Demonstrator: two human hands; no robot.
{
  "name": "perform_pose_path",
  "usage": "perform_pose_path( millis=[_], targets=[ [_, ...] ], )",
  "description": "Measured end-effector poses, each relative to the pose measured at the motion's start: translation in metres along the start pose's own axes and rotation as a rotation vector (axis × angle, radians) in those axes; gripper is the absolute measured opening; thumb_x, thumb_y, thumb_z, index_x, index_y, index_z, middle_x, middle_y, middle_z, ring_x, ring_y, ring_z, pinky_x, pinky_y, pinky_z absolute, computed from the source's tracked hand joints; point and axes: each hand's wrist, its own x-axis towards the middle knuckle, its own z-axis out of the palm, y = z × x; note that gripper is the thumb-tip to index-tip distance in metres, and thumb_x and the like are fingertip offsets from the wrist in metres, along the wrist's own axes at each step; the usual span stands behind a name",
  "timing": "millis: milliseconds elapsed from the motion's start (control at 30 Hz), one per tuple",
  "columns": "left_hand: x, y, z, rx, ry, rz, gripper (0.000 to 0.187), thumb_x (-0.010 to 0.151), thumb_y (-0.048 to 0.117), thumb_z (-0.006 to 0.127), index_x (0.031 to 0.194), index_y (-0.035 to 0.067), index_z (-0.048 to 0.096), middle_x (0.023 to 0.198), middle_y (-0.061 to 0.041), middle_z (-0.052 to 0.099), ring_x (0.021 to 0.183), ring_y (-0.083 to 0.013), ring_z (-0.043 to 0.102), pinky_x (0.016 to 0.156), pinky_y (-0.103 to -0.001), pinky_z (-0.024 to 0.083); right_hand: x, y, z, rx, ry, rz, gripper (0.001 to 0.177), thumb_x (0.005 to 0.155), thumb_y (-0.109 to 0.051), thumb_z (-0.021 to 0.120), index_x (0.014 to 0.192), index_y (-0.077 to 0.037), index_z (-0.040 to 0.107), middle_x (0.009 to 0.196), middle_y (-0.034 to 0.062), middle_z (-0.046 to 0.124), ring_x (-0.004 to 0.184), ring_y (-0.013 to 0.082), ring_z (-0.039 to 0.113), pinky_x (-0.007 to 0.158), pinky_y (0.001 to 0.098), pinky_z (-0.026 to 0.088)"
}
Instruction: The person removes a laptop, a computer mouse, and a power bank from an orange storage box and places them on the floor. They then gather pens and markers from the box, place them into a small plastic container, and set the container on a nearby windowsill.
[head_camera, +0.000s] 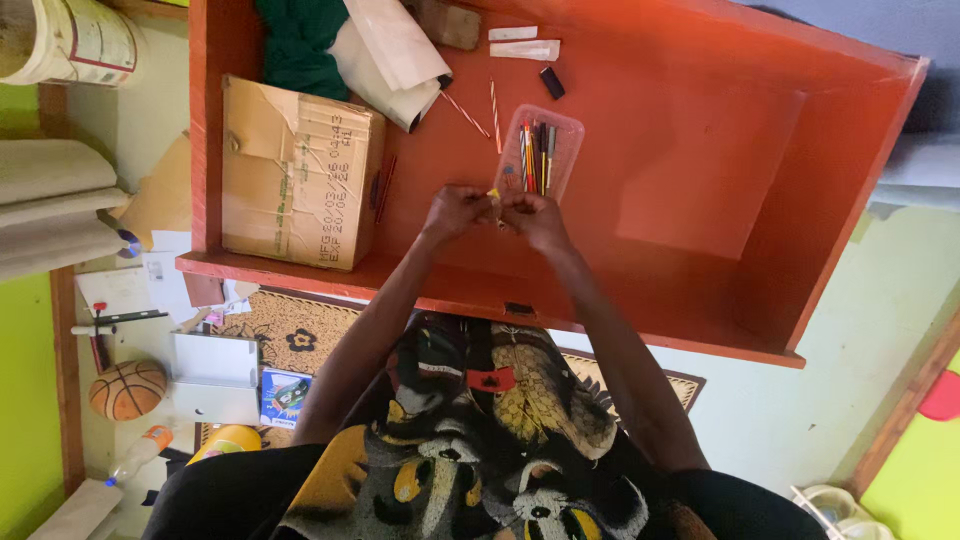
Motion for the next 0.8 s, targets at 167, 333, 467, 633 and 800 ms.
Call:
perform_pose_path(
  millis=[167, 333, 467, 633, 800],
  targets=[
    [0.002, -0.01, -0.003, -0.136, 0.106, -0.025, 0.023, 0.095, 0.021, 0.072, 0.091, -0.001, 0.075, 0.082, -0.012, 0.074, 0.069, -0.0157, 0.068, 0.059, -0.034, 0.054, 0.015, -0.012, -0.026, -0.007, 0.089, -0.063, 0.016, 0.091, -0.008, 0.075, 0.106, -0.002, 0.077, 0.085, 0.0095, 0.077, 0.068, 0.0154, 0.072, 0.06, 0.0279, 0.057],
    [-0.018, -0.009, -0.034, 0.408, 0.302, 0.187, 0.015, 0.083, 0.019, 0.069, 0.089, 0.01, 0.08, 0.085, -0.014, 0.077, 0.073, -0.0273, 0.075, 0.067, -0.04, 0.059, 0.041, -0.024, -0.036, -0.431, 0.332, -0.215, 0.02, 0.084, -0.014, 0.08, 0.101, -0.004, 0.08, 0.087, 0.0112, 0.079, 0.074, 0.0168, 0.076, 0.069, 0.032, 0.059],
    [-0.017, -0.019, -0.051, 0.689, 0.435, 0.026, 0.017, 0.084, 0.021, 0.068, 0.09, 0.011, 0.08, 0.088, -0.022, 0.073, 0.079, -0.0398, 0.071, 0.068, -0.048, 0.059, 0.067, -0.024, -0.032, -0.658, 0.334, -0.37, 0.021, 0.08, -0.018, 0.084, 0.097, -0.006, 0.081, 0.09, 0.0136, 0.078, 0.075, 0.0241, 0.076, 0.071, 0.037, 0.059],
    [-0.008, -0.059, -0.069, 0.751, 0.742, -0.097, 0.026, 0.102, 0.021, 0.06, 0.092, 0.004, 0.076, 0.09, -0.024, 0.073, 0.084, -0.0415, 0.073, 0.074, -0.049, 0.059, 0.074, -0.015, -0.025, -0.726, 0.346, -0.3, 0.018, 0.081, -0.02, 0.086, 0.092, -0.007, 0.082, 0.084, 0.0141, 0.077, 0.074, 0.0263, 0.075, 0.071, 0.0379, 0.059],
    [0.011, -0.076, -0.073, 1.128, 0.544, -0.17, 0.017, 0.095, 0.011, 0.059, 0.094, 0.002, 0.074, 0.097, -0.02, 0.074, 0.088, -0.0316, 0.075, 0.068, -0.04, 0.063, 0.066, -0.017, -0.031, -0.681, 0.29, -0.305, 0.019, 0.079, -0.02, 0.088, 0.089, -0.005, 0.081, 0.083, 0.0126, 0.077, 0.073, 0.0228, 0.076, 0.07, 0.036, 0.059]
  ],
)
